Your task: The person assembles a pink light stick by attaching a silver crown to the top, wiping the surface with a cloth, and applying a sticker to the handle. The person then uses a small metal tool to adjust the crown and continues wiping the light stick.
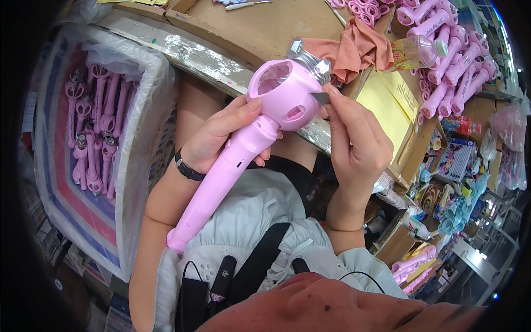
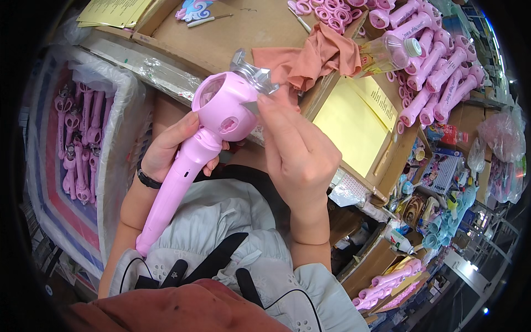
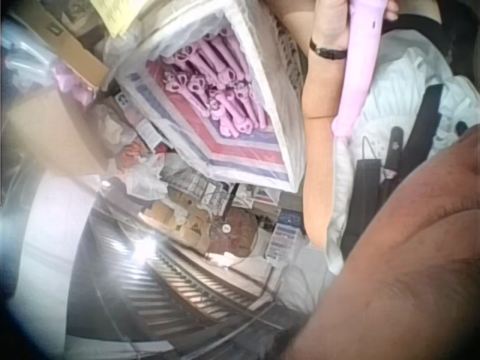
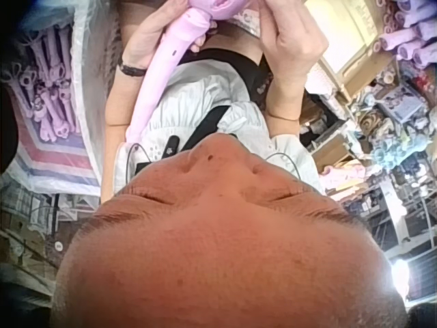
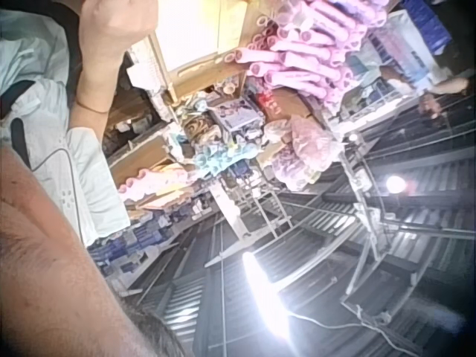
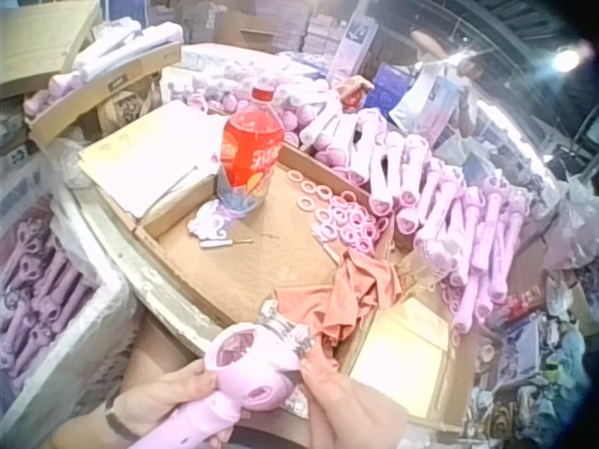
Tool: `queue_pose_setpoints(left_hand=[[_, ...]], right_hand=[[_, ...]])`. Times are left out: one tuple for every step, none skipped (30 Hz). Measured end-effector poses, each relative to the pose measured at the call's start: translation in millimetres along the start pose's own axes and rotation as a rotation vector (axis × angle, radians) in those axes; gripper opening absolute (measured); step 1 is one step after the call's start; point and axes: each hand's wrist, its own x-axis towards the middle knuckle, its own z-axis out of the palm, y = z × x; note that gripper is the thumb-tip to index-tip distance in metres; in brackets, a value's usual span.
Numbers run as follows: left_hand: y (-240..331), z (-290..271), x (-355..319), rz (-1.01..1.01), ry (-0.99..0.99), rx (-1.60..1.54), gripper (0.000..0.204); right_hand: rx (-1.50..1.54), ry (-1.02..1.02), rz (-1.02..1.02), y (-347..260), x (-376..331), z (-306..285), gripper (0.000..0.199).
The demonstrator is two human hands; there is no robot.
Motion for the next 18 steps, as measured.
queue_pose_setpoints(left_hand=[[0.0, 0.2, 0.0, -0.002, -0.001, 0.0, 0.043], [0.1, 0.4, 0.1, -0.004, 0.0, 0.001, 0.043], [0.2, 0.5, 0.2, -0.005, 0.0, 0.003, 0.043], [0.3, 0.6, 0.2, -0.006, 0.002, 0.006, 0.043], [0.4, 0.7, 0.3, -0.007, 0.004, 0.009, 0.043], [0.4, 0.8, 0.3, -0.005, 0.004, 0.012, 0.043], [0.4, 0.9, 0.2, -0.002, 0.004, 0.015, 0.043], [0.3, 1.0, 0.2, 0.001, 0.006, 0.019, 0.043], [0.2, 1.0, 0.3, -0.001, 0.007, 0.017, 0.043], [0.1, 0.9, 0.4, -0.002, 0.008, 0.015, 0.043], [0.1, 0.7, 0.5, -0.004, 0.01, 0.013, 0.043], [0.1, 0.4, 0.5, -0.004, 0.009, 0.015, 0.043], [0.2, 0.1, 0.7, -0.004, 0.008, 0.016, 0.043], [0.1, -0.2, 0.7, -0.004, 0.006, 0.018, 0.043], [0.0, -0.4, 0.7, -0.004, 0.007, 0.018, 0.043], [-0.1, -0.7, 0.6, -0.003, 0.007, 0.019, 0.043], [-0.3, -0.8, 0.4, -0.002, 0.008, 0.019, 0.043], [-0.5, -0.9, 0.4, 0.0, 0.008, 0.016, 0.043]], right_hand=[[0.004, 0.001, 0.002, 0.4, 0.3, -0.1, 0.027], [0.015, 0.005, 0.002, 0.5, 0.5, -0.5, 0.027], [0.019, -0.012, 0.03, 0.0, 0.7, -0.9, 0.027], [0.03, -0.027, 0.055, -0.7, 0.9, -1.7, 0.026], [0.041, -0.041, 0.08, -1.6, 1.1, -2.5, 0.026], [0.049, -0.043, 0.09, -2.3, 1.5, -2.6, 0.025], [0.058, -0.046, 0.099, -2.9, 1.9, -2.7, 0.025], [0.067, -0.048, 0.108, -3.3, 2.4, -2.6, 0.024], [0.07, -0.05, 0.112, -3.6, 3.0, -2.5, 0.024], [0.072, -0.051, 0.116, -3.9, 3.5, -2.4, 0.024], [0.073, -0.048, 0.112, -4.1, 4.0, -2.2, 0.024], [0.081, -0.054, 0.121, -4.3, 4.5, -2.3, 0.024], [0.088, -0.055, 0.122, -4.6, 4.9, -2.4, 0.024], [0.089, -0.057, 0.123, -5.0, 5.3, -2.9, 0.024], [0.096, -0.062, 0.134, -5.4, 5.6, -3.4, 0.023], [0.098, -0.069, 0.146, -6.1, 5.8, -4.1, 0.023], [0.101, -0.075, 0.158, -6.8, 6.0, -4.9, 0.022], [0.111, -0.082, 0.164, -7.0, 6.3, -5.2, 0.022]])
